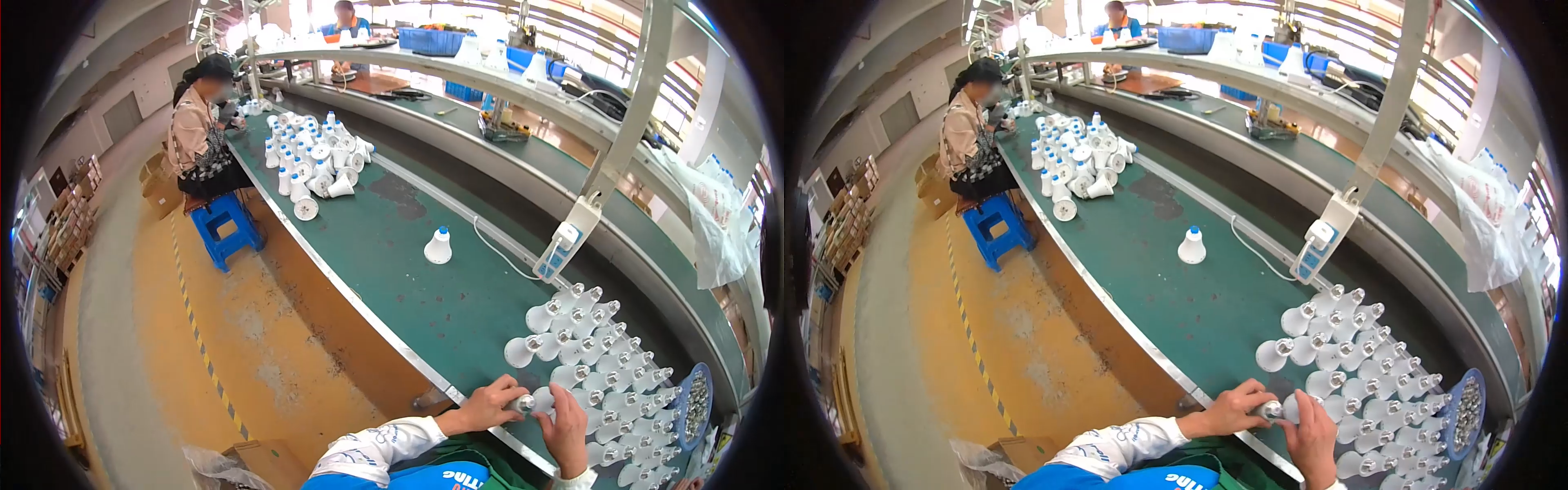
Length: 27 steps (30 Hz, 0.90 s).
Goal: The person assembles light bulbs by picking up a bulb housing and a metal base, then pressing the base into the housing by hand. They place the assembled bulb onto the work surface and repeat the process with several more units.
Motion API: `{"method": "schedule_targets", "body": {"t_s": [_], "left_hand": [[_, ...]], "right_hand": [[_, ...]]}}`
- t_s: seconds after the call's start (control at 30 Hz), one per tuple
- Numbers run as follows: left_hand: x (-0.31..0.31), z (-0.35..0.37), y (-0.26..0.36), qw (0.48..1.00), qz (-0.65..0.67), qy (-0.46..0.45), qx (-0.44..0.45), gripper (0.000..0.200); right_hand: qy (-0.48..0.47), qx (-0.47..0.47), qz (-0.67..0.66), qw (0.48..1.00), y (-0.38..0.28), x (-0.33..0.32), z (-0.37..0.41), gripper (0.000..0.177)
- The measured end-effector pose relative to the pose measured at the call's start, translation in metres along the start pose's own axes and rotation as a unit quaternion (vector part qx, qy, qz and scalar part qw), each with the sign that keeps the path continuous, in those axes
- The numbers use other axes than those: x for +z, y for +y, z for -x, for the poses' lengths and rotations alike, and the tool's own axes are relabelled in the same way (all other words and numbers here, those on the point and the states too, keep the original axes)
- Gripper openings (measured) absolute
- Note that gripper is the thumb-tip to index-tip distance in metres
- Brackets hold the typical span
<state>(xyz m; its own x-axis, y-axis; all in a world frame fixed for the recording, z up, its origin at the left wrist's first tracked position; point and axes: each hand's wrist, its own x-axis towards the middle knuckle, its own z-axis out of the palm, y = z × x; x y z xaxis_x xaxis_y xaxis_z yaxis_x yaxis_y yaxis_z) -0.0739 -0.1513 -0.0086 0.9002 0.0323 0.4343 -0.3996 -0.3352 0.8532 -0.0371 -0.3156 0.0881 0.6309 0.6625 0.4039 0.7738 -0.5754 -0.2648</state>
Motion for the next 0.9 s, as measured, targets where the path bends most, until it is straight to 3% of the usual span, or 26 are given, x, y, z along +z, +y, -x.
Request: {"method": "schedule_targets", "body": {"t_s": [0.03, 0.13, 0.17, 0.23, 0.3, 0.47, 0.57, 0.67, 0.77, 0.83, 0.9], "left_hand": [[-0.004, -0.002, 0.0, 0.999, -0.019, 0.035, 0.008, 0.043], [-0.025, -0.016, 0.002, 0.987, -0.083, 0.132, -0.04, 0.044], [-0.034, -0.023, -0.001, 0.979, -0.112, 0.163, -0.046, 0.043], [-0.048, -0.043, -0.014, 0.97, -0.142, 0.193, -0.043, 0.043], [-0.058, -0.062, -0.033, 0.95, -0.195, 0.226, -0.096, 0.043], [-0.054, -0.101, -0.065, 0.94, -0.217, 0.223, -0.141, 0.046], [-0.045, -0.109, -0.07, 0.936, -0.219, 0.211, -0.181, 0.047], [-0.045, -0.106, -0.073, 0.938, -0.21, 0.197, -0.191, 0.047], [-0.047, -0.091, -0.08, 0.941, -0.207, 0.219, -0.156, 0.042], [-0.047, -0.075, -0.072, 0.942, -0.166, 0.274, -0.104, 0.034], [-0.038, -0.056, -0.029, 0.931, 0.094, 0.204, -0.286, 0.029]], "right_hand": [[0.072, 0.04, -0.033, 0.996, 0.002, 0.001, 0.01, 0.04], [0.055, 0.116, -0.057, 0.99, -0.004, -0.023, 0.037, 0.049], [0.082, 0.107, -0.045, 0.99, 0.005, -0.021, 0.05, 0.038], [0.079, 0.079, -0.032, 0.993, 0.001, -0.035, 0.063, 0.035], [0.076, 0.052, -0.044, 0.995, 0.005, -0.036, 0.078, 0.033], [0.087, 0.135, -0.08, 0.984, -0.001, -0.035, 0.096, 0.031], [0.092, 0.139, -0.091, 0.982, 0.003, -0.03, 0.104, 0.03], [0.125, 0.079, -0.061, 0.987, 0.003, -0.027, 0.105, 0.03], [0.122, 0.085, -0.083, 0.985, 0.006, -0.021, 0.108, 0.03], [0.127, 0.079, -0.104, 0.983, 0.006, -0.019, 0.106, 0.03], [0.119, 0.078, -0.115, 0.983, 0.008, -0.014, 0.105, 0.031]]}}
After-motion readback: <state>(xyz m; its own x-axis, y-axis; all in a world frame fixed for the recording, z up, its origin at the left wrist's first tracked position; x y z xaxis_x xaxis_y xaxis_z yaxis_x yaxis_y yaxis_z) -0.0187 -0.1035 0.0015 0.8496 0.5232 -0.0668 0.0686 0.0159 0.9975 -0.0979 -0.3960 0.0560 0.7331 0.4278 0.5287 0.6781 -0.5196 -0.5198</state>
